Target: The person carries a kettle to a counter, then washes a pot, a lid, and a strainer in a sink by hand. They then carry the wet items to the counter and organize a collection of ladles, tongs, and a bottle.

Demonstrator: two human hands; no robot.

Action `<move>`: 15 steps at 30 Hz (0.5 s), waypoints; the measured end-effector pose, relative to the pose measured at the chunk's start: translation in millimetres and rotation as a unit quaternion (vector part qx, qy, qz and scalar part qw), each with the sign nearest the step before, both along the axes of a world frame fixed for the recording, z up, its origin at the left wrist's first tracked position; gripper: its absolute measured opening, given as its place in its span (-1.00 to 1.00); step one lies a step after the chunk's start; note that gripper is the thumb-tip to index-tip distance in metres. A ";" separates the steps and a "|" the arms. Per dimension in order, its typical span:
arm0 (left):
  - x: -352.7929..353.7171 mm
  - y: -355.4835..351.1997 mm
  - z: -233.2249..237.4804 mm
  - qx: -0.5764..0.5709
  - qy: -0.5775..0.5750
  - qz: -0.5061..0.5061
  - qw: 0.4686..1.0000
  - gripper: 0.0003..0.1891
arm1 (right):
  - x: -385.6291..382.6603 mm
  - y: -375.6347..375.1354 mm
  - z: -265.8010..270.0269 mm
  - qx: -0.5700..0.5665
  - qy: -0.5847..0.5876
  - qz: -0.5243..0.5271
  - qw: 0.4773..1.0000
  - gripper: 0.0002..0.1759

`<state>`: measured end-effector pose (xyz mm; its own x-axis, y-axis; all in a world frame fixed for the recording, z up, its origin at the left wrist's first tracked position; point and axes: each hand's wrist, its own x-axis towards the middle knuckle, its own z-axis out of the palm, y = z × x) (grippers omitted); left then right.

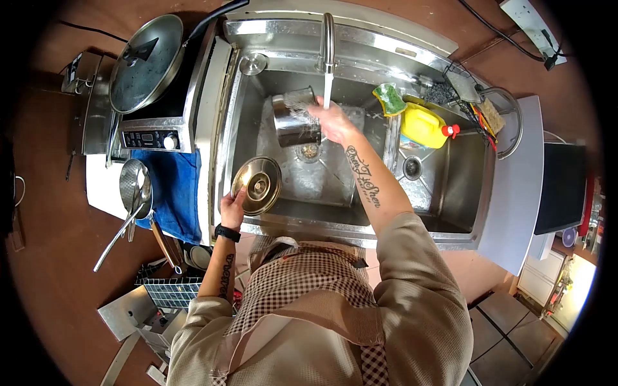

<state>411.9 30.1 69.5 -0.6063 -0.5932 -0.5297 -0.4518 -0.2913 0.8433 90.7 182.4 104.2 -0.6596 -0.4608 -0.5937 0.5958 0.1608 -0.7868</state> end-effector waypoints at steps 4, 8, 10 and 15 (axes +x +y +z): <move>3.7 -1.5 -1.6 -0.007 -0.002 -0.001 1.000 -0.70 | -14.7 23.2 -67.4 -0.187 -0.162 -0.162 0.955 -0.83; 12.1 -4.3 -12.2 -0.006 -0.028 -0.003 1.000 -0.69 | 3.2 48.9 -115.1 -0.250 -0.208 -0.288 0.901 -0.62; 5.6 -0.9 -2.8 -0.004 -0.014 0.003 1.000 -0.69 | 13.6 54.7 -112.6 -0.263 -0.200 -0.296 0.896 -0.59; -0.9 -0.8 -2.9 -0.024 -0.008 -0.015 1.000 -0.70 | 39.3 69.6 -99.4 -0.289 -0.245 -0.338 0.862 -0.52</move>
